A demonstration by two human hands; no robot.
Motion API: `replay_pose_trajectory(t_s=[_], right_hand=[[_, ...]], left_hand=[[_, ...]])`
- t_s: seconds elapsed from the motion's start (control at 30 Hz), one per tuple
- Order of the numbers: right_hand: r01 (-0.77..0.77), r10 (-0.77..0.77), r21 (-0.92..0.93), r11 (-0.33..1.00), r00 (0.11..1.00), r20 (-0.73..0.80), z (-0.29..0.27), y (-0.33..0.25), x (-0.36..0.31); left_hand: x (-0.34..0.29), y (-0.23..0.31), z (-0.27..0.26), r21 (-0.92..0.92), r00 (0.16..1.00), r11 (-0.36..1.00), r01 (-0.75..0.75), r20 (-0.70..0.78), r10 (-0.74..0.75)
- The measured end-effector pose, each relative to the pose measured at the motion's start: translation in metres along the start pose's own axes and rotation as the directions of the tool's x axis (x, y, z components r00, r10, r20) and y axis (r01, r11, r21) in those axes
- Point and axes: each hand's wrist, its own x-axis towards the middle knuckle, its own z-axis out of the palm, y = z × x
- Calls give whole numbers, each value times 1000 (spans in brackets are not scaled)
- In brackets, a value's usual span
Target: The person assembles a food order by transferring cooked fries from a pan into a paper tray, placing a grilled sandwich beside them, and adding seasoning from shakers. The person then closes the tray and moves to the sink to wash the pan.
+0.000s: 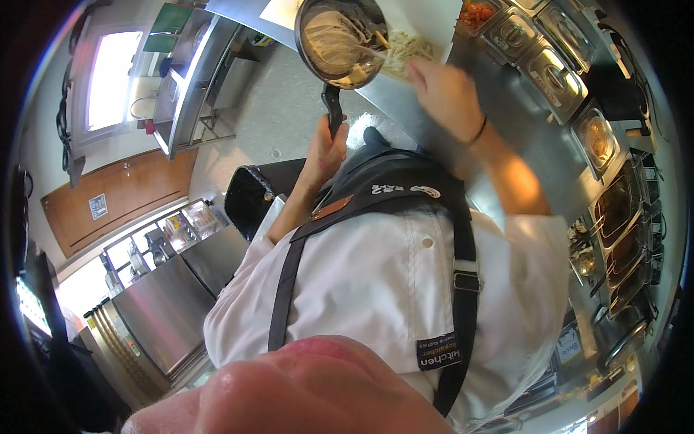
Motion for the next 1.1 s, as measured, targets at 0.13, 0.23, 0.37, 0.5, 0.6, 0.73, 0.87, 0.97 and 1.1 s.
replay_pose_trajectory(t_s=[0.13, 0.23, 0.37, 0.5, 0.6, 0.73, 0.87, 0.97, 1.1], right_hand=[[35, -23, 186, 982, 997, -68, 43, -16, -62], [-3, 5, 70, 998, 999, -39, 72, -7, -74], [-11, 8, -22, 1000, 992, -126, 95, 22, -60], [5, -16, -68, 998, 986, -166, 109, 47, -52], [-22, 0, -107, 994, 981, -193, 119, 58, -47], [-62, 35, -117, 991, 974, -223, 122, 64, -39], [-106, 79, -82, 991, 955, -287, 104, 59, -34], [-88, 78, -13, 996, 939, -336, 86, 49, -38], [-112, 128, 76, 991, 959, -251, 71, 24, -35]], left_hand=[[3, 8, 9, -24, 999, 1000, -9, -41, 8], [1, 26, 9, -77, 998, 995, 62, -13, -64], [-9, 55, 7, -255, 986, 953, 162, 92, -143], [-12, 67, 6, -335, 982, 924, 186, 90, -165], [-11, 62, 4, -300, 977, 931, 209, 101, -186], [-15, 46, 0, -305, 974, 926, 222, 110, -198], [-17, 36, -6, -299, 974, 926, 228, 78, -215], [-15, 32, -14, -401, 961, 874, 276, 130, -244], [-5, 23, -32, -542, 944, 774, 326, 229, -237]])
